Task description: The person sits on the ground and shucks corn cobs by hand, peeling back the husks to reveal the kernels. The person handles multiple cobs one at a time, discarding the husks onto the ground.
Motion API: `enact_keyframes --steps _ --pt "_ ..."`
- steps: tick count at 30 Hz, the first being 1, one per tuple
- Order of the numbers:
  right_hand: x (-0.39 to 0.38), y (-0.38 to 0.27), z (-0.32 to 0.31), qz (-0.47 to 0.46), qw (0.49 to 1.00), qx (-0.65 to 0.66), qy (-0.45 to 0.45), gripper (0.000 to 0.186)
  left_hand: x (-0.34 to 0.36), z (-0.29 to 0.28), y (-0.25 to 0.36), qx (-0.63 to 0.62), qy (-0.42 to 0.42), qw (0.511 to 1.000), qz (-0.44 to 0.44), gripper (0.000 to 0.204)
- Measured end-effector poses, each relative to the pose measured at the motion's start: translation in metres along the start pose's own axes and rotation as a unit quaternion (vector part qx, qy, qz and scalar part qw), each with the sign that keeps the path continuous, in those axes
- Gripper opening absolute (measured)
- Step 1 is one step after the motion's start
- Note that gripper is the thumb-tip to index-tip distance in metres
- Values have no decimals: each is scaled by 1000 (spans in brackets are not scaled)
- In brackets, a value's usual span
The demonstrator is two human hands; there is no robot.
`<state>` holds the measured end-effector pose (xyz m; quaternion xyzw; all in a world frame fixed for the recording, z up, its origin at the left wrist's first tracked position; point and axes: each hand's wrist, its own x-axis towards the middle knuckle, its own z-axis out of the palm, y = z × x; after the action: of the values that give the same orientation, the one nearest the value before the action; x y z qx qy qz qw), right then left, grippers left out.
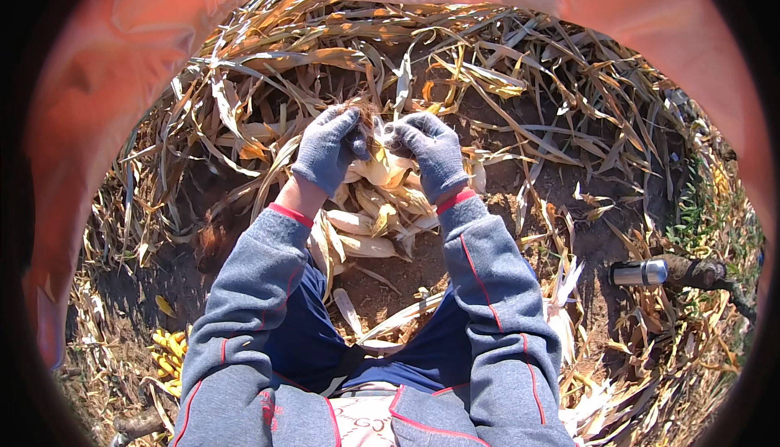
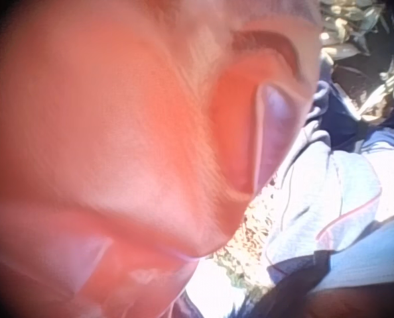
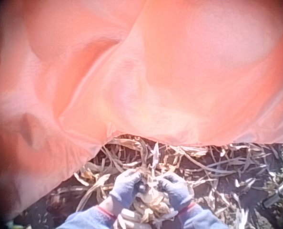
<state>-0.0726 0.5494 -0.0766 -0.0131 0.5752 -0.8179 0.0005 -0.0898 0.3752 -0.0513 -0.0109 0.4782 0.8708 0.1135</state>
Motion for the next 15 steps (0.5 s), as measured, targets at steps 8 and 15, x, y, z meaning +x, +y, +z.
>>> enact_keyframes --steps 8,15 --pt "11 1 -49 -16 946 -320 47 12 3 -12 24 -38 126 988 76 12" --pt "18 19 -78 100 806 -572 113 27 1 -17 34 -33 101 994 40 8"
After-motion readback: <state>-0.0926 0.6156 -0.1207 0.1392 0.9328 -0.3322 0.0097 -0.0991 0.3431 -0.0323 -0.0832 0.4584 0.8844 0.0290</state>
